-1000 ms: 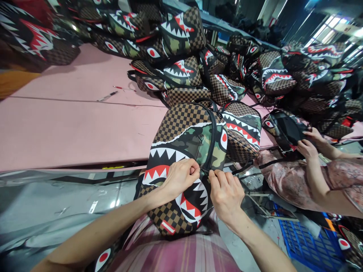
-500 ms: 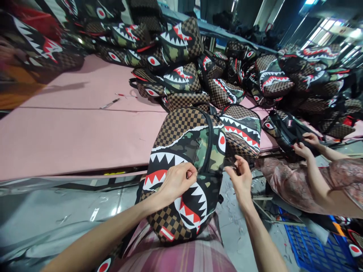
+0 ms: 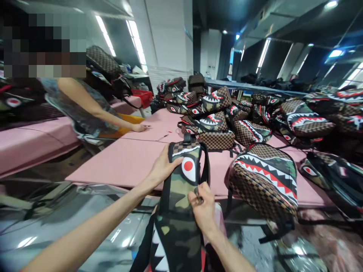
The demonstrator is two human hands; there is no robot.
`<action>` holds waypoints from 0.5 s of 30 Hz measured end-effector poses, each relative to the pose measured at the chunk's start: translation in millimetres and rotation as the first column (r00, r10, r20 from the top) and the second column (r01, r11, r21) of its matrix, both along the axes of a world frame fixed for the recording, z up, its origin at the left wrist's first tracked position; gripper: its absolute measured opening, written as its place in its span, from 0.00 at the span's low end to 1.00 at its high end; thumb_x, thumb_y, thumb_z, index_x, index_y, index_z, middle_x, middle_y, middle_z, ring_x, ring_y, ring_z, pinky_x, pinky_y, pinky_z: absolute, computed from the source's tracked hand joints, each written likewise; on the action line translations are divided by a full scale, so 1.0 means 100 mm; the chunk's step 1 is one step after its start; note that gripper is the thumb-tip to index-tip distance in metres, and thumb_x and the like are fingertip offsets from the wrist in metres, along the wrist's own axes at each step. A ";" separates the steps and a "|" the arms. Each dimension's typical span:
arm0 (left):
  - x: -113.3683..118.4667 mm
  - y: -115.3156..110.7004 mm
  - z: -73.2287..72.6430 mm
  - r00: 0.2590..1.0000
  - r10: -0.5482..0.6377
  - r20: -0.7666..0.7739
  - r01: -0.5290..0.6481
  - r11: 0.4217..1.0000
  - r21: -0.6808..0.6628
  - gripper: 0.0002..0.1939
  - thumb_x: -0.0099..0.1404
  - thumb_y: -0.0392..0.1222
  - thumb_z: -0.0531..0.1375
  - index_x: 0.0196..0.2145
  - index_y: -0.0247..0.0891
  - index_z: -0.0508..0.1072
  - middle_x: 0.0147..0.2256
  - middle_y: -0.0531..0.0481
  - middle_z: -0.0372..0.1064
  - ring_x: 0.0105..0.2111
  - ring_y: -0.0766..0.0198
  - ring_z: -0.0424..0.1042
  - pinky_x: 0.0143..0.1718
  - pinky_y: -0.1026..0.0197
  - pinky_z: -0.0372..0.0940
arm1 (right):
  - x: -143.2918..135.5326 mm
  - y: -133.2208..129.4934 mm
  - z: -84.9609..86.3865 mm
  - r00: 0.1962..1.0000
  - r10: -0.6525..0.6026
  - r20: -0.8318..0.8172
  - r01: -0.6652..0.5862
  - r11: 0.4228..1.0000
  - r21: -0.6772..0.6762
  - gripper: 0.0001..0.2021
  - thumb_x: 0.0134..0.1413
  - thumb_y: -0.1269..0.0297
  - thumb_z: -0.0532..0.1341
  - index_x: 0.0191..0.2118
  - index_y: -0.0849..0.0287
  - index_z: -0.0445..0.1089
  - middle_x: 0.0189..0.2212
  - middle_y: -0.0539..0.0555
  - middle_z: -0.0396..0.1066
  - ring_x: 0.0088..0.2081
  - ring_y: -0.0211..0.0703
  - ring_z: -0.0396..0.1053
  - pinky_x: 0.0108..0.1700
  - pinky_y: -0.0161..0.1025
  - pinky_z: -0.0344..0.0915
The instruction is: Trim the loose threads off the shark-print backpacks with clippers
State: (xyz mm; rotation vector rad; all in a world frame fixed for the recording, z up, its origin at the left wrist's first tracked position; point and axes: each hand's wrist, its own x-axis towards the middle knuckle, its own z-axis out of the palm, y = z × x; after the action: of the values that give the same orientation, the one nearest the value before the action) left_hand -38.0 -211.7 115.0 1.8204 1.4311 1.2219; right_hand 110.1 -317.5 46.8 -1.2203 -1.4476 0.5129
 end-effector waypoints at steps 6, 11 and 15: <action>-0.14 -0.80 0.63 0.978 0.082 0.191 -0.128 0.960 0.247 0.32 0.58 0.45 0.59 0.59 0.40 0.56 0.56 0.47 0.60 0.54 0.57 0.63 0.56 0.55 0.59 | -0.07 -0.29 0.45 0.969 0.177 0.170 -0.228 0.904 0.360 0.04 0.53 0.72 0.55 0.31 0.60 0.66 0.25 0.50 0.59 0.27 0.36 0.61 0.27 0.33 0.59; -0.11 -0.99 0.35 0.958 0.269 0.102 -0.281 0.800 0.530 0.32 0.60 0.41 0.59 0.60 0.43 0.53 0.54 0.48 0.64 0.51 0.59 0.67 0.53 0.59 0.63 | 0.10 -0.17 0.28 0.955 0.180 0.234 -0.269 0.858 0.437 0.07 0.53 0.70 0.56 0.37 0.60 0.70 0.29 0.54 0.65 0.28 0.39 0.66 0.26 0.34 0.64; -0.03 -0.70 -0.40 0.932 0.362 0.014 -0.286 0.711 0.643 0.31 0.62 0.35 0.56 0.61 0.44 0.51 0.47 0.47 0.71 0.40 0.63 0.74 0.42 0.65 0.70 | 0.32 0.03 0.20 0.985 -0.014 0.171 -0.066 0.890 0.452 0.11 0.55 0.74 0.56 0.42 0.57 0.71 0.32 0.55 0.69 0.32 0.39 0.70 0.31 0.33 0.68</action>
State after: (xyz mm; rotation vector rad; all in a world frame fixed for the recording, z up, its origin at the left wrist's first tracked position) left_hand -41.0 -282.1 75.4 2.1451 1.5671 2.0161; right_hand 141.9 -314.4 67.2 -0.8800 -1.6168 0.0700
